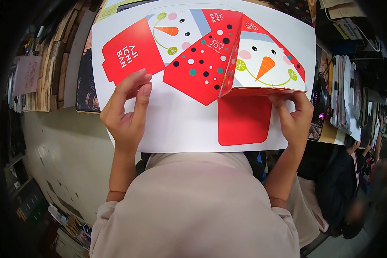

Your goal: The person folds flat printed paper sheets into small boxes. They first fold a reindeer-themed sheet into a box, then a snowman-themed sheet, aligning edges and creasing flaps by hand. The finished boxes are placed on the desk.

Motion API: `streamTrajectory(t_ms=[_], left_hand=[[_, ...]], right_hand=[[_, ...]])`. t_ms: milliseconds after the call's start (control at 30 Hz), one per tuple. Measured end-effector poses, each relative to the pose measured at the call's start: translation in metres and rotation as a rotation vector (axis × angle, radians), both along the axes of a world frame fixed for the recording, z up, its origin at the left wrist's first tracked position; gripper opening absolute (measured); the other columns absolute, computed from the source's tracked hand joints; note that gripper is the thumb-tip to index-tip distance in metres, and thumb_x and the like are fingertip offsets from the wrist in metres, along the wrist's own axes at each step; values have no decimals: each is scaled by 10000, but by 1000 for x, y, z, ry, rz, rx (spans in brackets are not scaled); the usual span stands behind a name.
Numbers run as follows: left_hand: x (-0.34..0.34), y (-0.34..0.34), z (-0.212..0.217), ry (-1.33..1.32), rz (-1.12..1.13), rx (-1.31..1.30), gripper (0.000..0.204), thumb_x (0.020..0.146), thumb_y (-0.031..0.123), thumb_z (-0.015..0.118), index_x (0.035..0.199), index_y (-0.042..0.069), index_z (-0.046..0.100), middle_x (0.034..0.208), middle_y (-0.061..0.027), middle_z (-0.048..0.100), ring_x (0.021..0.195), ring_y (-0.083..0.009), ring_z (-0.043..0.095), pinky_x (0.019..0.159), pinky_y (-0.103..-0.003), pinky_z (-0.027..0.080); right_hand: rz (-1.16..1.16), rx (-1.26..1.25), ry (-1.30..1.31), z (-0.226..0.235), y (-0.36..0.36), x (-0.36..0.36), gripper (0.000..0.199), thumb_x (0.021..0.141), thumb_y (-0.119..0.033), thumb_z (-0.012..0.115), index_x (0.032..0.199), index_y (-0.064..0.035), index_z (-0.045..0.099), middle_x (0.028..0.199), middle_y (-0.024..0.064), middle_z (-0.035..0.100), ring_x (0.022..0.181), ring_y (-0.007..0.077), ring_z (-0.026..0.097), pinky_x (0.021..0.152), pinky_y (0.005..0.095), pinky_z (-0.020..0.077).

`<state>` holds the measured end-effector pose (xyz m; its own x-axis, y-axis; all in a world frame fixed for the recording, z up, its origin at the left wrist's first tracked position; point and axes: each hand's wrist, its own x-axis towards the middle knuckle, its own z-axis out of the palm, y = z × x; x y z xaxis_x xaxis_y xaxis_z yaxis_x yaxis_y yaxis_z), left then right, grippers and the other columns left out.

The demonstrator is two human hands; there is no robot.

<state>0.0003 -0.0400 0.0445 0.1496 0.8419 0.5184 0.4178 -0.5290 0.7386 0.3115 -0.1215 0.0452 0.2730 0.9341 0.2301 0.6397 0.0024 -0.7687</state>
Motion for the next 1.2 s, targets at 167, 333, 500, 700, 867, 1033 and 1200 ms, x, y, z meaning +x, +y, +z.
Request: streamTrajectory(t_ms=[167,333,500,700,867,1033,1200], left_hand=[[0,-1,0,1,3,-5,205,845,36,694,1043,-12,667,887,-123,711,806,-192,706,681,-273,565],[-1,-1,0,5,7,-6,207,846,37,693,1046,-12,668,877,-123,709,794,-187,704,683,-273,567],[-2,0,-1,0,5,9,202,845,38,696,1038,-13,669,867,-122,708,780,-185,702,674,-269,562],[-3,-1,0,5,12,-6,192,843,39,700,1024,-16,669,853,-121,708,769,-184,701,660,-263,551],[-4,0,-1,6,13,-15,189,845,39,698,1023,-16,669,852,-121,709,770,-186,701,667,-265,554],[-5,0,-2,-2,3,-24,189,846,39,697,1026,-16,669,850,-125,709,771,-190,702,680,-271,560],[-5,0,-1,14,5,-25,191,847,43,697,1027,-15,669,852,-125,709,773,-191,702,681,-272,562]], right_hand=[[-10,-1,7,0,-1,-3,259,769,-54,754,988,31,646,833,70,695,720,132,618,699,276,479],[-15,-3,0,1,-1,-5,253,760,-66,765,960,35,648,813,80,687,716,143,618,699,285,480],[-23,5,-19,2,-1,-7,256,751,-80,774,944,38,654,814,94,688,716,154,620,702,295,482],[-36,-17,-15,3,-2,-8,235,732,-62,772,911,38,659,811,101,690,724,160,625,703,295,480],[-38,-18,-40,2,-2,-7,244,723,-71,781,904,39,660,797,110,687,723,172,630,704,299,480],[-26,-17,-61,0,-3,-4,243,732,-98,792,914,13,676,781,100,680,717,179,630,697,306,475],[-16,-11,-48,0,-3,-5,235,732,-75,786,921,10,676,781,90,679,713,169,625,684,296,470]])
